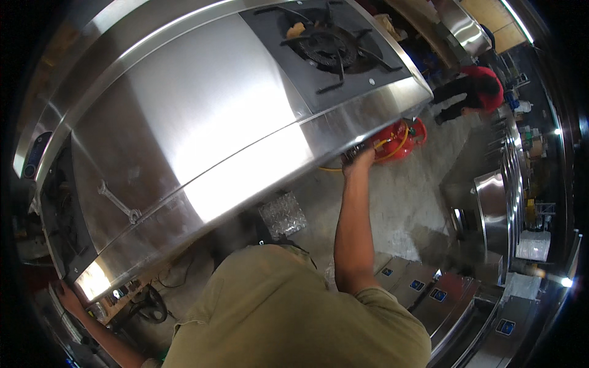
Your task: The person assembles a stainless steel gas stove by attaching a metal panel to its side. They use a wrench to tighten bolts and a hammer to tap the panel into place, working at a cluttered workbench.
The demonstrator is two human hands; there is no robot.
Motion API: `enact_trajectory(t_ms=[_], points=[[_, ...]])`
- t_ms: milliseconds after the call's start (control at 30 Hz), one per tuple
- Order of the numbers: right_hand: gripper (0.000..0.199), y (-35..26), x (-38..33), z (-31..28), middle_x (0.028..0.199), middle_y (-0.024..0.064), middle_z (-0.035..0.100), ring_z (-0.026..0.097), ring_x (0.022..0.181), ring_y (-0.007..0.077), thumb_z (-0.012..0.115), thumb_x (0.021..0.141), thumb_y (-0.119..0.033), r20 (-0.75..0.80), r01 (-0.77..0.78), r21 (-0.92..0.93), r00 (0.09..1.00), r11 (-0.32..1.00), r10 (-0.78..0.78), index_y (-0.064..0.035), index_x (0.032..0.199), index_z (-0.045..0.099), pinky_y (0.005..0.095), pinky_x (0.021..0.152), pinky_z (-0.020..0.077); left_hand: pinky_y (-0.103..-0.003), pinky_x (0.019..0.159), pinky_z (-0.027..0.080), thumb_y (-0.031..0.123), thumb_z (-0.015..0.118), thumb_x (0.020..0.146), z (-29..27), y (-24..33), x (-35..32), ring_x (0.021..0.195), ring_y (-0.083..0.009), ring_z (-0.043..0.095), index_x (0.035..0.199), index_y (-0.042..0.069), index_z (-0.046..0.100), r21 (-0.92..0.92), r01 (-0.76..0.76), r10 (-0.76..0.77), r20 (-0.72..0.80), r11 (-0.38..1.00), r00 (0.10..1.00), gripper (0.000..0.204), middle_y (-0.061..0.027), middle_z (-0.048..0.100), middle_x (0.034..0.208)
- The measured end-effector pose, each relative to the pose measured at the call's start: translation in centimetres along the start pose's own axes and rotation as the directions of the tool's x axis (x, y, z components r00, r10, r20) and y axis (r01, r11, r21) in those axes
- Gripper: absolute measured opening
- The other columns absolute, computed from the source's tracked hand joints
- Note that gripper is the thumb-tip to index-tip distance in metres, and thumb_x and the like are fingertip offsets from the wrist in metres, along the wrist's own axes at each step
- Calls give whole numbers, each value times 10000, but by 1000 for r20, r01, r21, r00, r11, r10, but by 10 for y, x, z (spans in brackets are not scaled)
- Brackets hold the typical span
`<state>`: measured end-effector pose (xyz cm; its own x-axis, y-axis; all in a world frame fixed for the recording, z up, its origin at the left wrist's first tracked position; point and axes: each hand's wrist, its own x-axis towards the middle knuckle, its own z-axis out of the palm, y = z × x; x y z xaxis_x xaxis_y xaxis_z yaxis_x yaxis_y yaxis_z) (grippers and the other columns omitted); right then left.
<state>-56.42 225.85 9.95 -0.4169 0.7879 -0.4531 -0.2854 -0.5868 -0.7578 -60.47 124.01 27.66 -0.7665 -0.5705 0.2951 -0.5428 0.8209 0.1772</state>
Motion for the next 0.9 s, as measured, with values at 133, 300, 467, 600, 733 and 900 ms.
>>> enact_trajectory(t_ms=[133,300,467,600,733,900], points=[[492,23,11,10,1170,37,591,565,995,213,392,939,-463,-184,221,58,961,974,-207,-133,1254,577,380,761,455,-410,1049,398,470,481,979,0,7,5,1260,-365,516,1354,8,540,78,-38,40,-25,996,999,598,-209,546,1374],[645,7,-20,4,1303,78,537,519,1142,256,371,955,-559,-22,90,-6,996,996,-90,-104,1405,457,413,945,399,-442,1022,416,462,482,972,0,18,9,1225,-387,535,1332,18,565,65,8,-6,-22,998,1000,578,-214,563,1348],[714,22,-37,-51,1446,137,435,423,1296,349,343,966,-608,284,-69,70,958,995,46,-99,1466,375,555,1091,293,-466,1032,419,276,524,939,11,16,-11,1180,-395,567,1276,1,597,604,-381,445,48,700,894,441,-240,605,1269],[652,136,-65,-164,1287,207,546,548,1164,336,372,1000,-519,197,-245,-466,908,850,370,22,1344,492,440,982,454,-516,895,456,249,535,897,22,50,-52,990,-391,617,1017,11,678,504,-360,422,-10,785,907,303,-251,663,1048],[319,211,-118,-286,821,72,550,522,662,226,512,936,-385,-43,-321,-906,718,276,694,-69,913,552,390,556,449,-434,1004,443,412,661,874,-40,44,-108,1191,-337,580,1292,13,582,-311,57,-115,-173,949,978,583,-220,614,1263],[374,253,-120,-293,1026,111,566,558,834,294,500,952,-369,-118,-157,-987,563,-35,818,-59,1161,495,449,696,469,-390,922,486,337,690,867,-81,-57,-179,1085,-283,640,1203,19,641,-509,336,-471,-161,793,867,465,-171,667,1162]])
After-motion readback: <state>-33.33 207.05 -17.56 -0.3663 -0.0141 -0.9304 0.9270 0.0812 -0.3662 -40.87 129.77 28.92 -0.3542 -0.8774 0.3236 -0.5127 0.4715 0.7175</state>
